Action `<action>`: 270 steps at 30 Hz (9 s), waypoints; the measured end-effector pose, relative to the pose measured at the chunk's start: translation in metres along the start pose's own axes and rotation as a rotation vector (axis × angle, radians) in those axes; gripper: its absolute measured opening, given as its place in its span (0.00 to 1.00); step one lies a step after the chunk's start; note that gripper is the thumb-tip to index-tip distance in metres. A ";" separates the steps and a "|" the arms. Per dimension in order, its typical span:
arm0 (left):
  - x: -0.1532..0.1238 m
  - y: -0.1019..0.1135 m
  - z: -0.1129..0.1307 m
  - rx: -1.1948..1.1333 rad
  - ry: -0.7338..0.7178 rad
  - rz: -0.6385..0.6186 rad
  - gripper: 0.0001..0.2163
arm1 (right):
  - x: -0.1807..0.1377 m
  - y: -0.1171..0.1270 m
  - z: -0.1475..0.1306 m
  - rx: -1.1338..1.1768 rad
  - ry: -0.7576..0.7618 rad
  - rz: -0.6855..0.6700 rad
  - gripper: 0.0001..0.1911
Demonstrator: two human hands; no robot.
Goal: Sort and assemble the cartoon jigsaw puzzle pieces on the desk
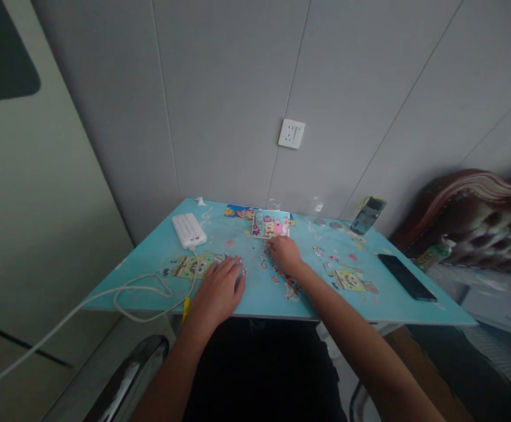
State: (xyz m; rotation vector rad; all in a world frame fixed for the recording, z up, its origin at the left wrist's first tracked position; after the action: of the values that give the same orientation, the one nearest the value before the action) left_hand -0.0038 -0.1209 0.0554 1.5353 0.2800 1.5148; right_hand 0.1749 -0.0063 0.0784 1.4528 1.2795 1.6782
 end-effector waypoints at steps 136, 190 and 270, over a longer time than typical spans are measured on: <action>0.000 0.022 0.021 -0.100 -0.153 -0.052 0.12 | -0.097 0.034 -0.005 0.262 0.222 0.016 0.16; -0.003 0.012 0.018 -0.055 -0.120 -0.114 0.17 | -0.053 0.012 -0.030 0.171 0.195 -0.030 0.22; -0.003 0.003 0.007 -0.008 -0.109 -0.009 0.16 | -0.040 0.021 -0.059 -0.085 0.355 0.032 0.10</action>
State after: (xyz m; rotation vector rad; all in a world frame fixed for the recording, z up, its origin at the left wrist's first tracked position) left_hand 0.0006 -0.1280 0.0567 1.6028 0.2170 1.4180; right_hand 0.1319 -0.0660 0.0840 1.1660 1.3508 2.0522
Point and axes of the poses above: each hand's wrist, its own x-axis towards the middle knuckle, its own y-axis out of the back of the hand, z = x × y, the point moved 7 cm from there along x, towards the middle knuckle, and after that the axes turned 11 degrees about z, right-handed, at the moved point
